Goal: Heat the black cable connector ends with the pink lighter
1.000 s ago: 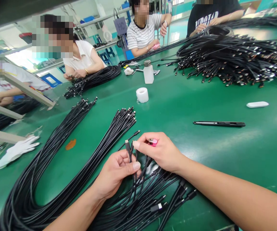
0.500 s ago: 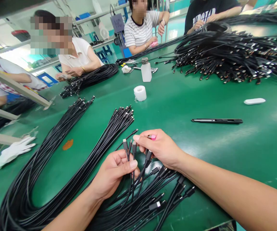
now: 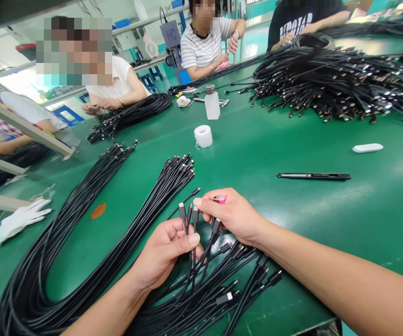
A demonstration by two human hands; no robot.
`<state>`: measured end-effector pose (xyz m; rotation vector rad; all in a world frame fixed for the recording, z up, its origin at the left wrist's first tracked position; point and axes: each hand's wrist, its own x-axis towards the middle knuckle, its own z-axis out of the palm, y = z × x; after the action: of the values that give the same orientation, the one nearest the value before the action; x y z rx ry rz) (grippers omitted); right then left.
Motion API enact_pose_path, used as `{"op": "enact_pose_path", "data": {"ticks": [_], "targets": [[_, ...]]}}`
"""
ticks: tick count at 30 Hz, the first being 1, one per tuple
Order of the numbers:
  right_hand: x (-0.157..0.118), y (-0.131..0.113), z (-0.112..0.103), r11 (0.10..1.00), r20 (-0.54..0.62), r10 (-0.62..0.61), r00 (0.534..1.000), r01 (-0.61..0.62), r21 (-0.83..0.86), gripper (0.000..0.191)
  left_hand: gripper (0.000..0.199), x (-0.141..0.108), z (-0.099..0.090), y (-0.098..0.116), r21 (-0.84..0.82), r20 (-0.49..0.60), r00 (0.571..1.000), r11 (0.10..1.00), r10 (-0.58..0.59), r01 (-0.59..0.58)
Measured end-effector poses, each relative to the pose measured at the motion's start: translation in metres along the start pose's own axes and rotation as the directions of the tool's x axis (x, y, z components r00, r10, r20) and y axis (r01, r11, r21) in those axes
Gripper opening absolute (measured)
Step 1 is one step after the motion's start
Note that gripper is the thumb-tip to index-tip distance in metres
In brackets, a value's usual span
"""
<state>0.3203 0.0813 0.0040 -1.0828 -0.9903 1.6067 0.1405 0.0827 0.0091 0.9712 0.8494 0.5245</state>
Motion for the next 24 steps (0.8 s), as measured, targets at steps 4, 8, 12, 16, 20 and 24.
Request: {"op": "enact_pose_path", "data": {"ticks": [4,8,12,16,20,24], "targets": [[0.0005,0.0005,-0.0004,1.0,0.006,-0.007,1.0,0.007,0.008,0.038,0.026,-0.0003,-0.0008,-0.0014,-0.001,0.005,1.0,1.0,0.001,-0.001],[0.0012,0.0022,-0.0008,1.0,-0.004,-0.018,1.0,0.018,0.022,0.037,0.028,-0.0005,-0.0012,-0.0023,0.013,-0.009,1.0,1.0,0.016,-0.016],[0.0026,0.0029,-0.0004,0.999,-0.024,0.012,1.0,-0.011,0.044,0.034,0.026,0.0,0.0005,-0.0005,0.025,-0.034,0.998,0.998,0.056,-0.055],[0.003,0.0018,0.0006,1.0,-0.027,0.011,1.0,-0.01,0.027,0.032,0.026,0.0013,0.0019,0.0002,-0.022,-0.07,0.995,0.997,0.076,-0.078],[0.002,0.0015,0.0005,1.0,-0.032,-0.029,0.999,0.029,0.003,0.03,0.027,0.0028,0.0,-0.0022,-0.031,-0.067,0.995,0.996,0.078,-0.08],[0.0014,0.0033,-0.0002,0.996,-0.027,-0.087,0.996,0.087,-0.001,0.022,0.025,0.0031,-0.0009,-0.0023,0.037,-0.077,0.994,0.996,0.08,-0.077]]}}
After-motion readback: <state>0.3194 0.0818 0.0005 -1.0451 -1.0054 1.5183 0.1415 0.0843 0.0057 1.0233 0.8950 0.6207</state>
